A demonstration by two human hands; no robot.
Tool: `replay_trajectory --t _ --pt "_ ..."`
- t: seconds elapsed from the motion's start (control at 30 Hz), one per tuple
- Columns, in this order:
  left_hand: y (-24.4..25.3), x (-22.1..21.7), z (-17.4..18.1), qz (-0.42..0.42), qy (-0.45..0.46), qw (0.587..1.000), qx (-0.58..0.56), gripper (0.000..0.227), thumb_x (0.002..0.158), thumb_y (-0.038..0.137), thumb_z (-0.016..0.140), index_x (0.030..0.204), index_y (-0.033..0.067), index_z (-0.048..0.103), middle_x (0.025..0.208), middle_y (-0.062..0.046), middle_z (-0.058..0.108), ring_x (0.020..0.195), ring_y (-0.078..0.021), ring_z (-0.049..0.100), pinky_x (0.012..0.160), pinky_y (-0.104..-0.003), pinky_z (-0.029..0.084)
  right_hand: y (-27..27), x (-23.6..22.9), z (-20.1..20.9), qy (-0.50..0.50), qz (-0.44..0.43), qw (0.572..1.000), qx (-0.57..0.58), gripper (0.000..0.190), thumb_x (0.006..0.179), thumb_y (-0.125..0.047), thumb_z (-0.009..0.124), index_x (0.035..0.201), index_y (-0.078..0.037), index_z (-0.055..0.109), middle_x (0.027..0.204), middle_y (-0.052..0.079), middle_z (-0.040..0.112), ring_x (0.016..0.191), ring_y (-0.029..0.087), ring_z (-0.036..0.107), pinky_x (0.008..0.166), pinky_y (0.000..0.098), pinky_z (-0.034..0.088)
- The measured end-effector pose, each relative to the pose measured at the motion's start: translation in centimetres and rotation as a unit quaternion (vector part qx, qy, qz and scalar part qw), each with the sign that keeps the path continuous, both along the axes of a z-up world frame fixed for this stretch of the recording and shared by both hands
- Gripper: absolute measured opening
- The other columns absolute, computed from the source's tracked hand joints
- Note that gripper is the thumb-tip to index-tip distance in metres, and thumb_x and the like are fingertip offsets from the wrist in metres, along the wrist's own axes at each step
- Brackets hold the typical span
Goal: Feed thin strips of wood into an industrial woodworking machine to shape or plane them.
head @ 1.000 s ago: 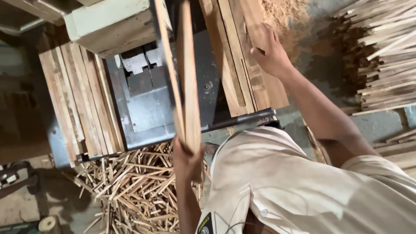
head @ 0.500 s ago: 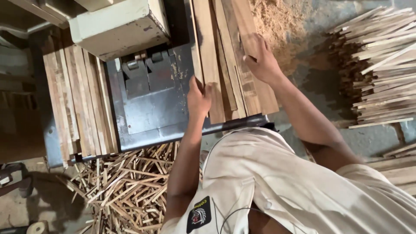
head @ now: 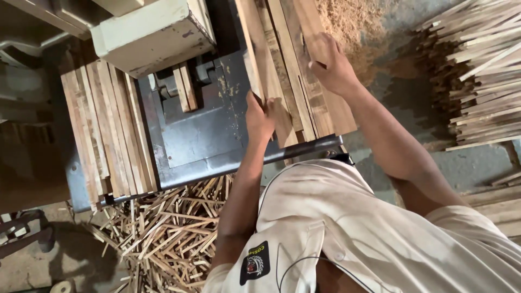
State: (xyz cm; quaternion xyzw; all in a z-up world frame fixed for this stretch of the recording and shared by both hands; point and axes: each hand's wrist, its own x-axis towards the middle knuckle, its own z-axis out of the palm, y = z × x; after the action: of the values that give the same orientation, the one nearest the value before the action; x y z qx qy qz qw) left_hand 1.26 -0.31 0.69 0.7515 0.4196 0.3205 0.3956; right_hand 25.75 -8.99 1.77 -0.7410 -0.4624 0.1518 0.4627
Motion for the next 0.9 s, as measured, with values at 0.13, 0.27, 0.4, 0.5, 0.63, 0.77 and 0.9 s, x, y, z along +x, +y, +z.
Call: replay_trajectory --t 0.13,0.27,0.4,0.5,0.63,0.77,0.9 --pt "0.5 0.1 -0.4 -0.019 0.018 0.997 0.077 0.058 0.098 0.020 0.069 0.144 -0.0030 0.040 0.113 -0.028 0.070 0.104 -0.0456 0.070 0.081 -0.047 0.057 -0.1 0.0 0.6 0.043 -0.008 0.998 -0.044 0.074 0.094 -0.026 0.067 0.158 -0.015 0.032 0.152 0.024 0.048 0.130 0.048 0.056 0.108 0.0510 0.048" --pt "0.3 -0.5 -1.4 -0.022 0.021 0.999 0.028 0.053 0.100 0.025 0.065 0.141 -0.0002 0.043 0.110 -0.025 0.073 0.101 -0.0408 0.074 0.081 -0.045 0.059 -0.2 0.3 -0.9 -0.014 0.003 0.999 -0.047 0.074 0.098 -0.026 0.067 0.160 -0.013 0.030 0.156 0.026 0.043 0.134 0.050 0.052 0.106 0.0532 0.046" --pt "-0.7 -1.6 -1.1 -0.060 -0.064 0.996 0.010 0.053 0.105 0.029 0.060 0.145 0.0005 0.039 0.110 -0.020 0.076 0.102 -0.0341 0.076 0.088 -0.043 0.060 0.5 1.2 -2.1 -0.059 -0.001 0.998 -0.033 0.075 0.097 -0.027 0.070 0.159 -0.012 0.032 0.153 0.028 0.045 0.134 0.052 0.050 0.105 0.0545 0.045" --pt "-3.5 -0.4 1.6 -0.032 -0.073 0.997 -0.020 0.049 0.101 0.028 0.061 0.139 0.0003 0.047 0.105 -0.020 0.074 0.091 -0.0319 0.078 0.077 -0.044 0.062 -0.4 0.5 -1.6 -0.024 0.000 0.999 -0.037 0.065 0.104 -0.029 0.061 0.160 -0.011 0.031 0.155 0.029 0.047 0.127 0.050 0.056 0.103 0.0535 0.048" --pt "-4.1 3.0 3.0 -0.044 -0.112 0.993 0.013 0.048 0.104 0.026 0.060 0.141 -0.0009 0.046 0.107 -0.021 0.073 0.095 -0.0343 0.076 0.082 -0.045 0.061 0.3 0.0 0.6 -0.010 0.001 1.000 -0.023 0.061 0.109 -0.037 0.058 0.159 -0.012 0.033 0.147 0.029 0.055 0.124 0.046 0.061 0.103 0.0531 0.049" --pt "-5.5 4.7 2.7 -0.027 -0.111 0.993 0.035 0.055 0.104 0.024 0.057 0.147 -0.0039 0.039 0.113 -0.025 0.069 0.098 -0.0416 0.072 0.082 -0.046 0.058 0.3 0.6 0.0 0.011 -0.024 0.998 -0.052 0.061 0.107 -0.044 0.052 0.158 -0.013 0.036 0.143 0.030 0.055 0.129 0.046 0.056 0.108 0.0495 0.045" --pt "-6.4 5.1 1.5 -0.037 -0.090 0.992 0.081 0.055 0.105 0.023 0.057 0.149 -0.0039 0.037 0.118 -0.031 0.063 0.100 -0.0484 0.067 0.083 -0.050 0.056 0.3 0.6 0.0 0.038 -0.019 0.999 -0.024 0.063 0.109 -0.047 0.047 0.158 -0.010 0.037 0.151 0.028 0.051 0.142 0.043 0.049 0.116 0.0452 0.038"
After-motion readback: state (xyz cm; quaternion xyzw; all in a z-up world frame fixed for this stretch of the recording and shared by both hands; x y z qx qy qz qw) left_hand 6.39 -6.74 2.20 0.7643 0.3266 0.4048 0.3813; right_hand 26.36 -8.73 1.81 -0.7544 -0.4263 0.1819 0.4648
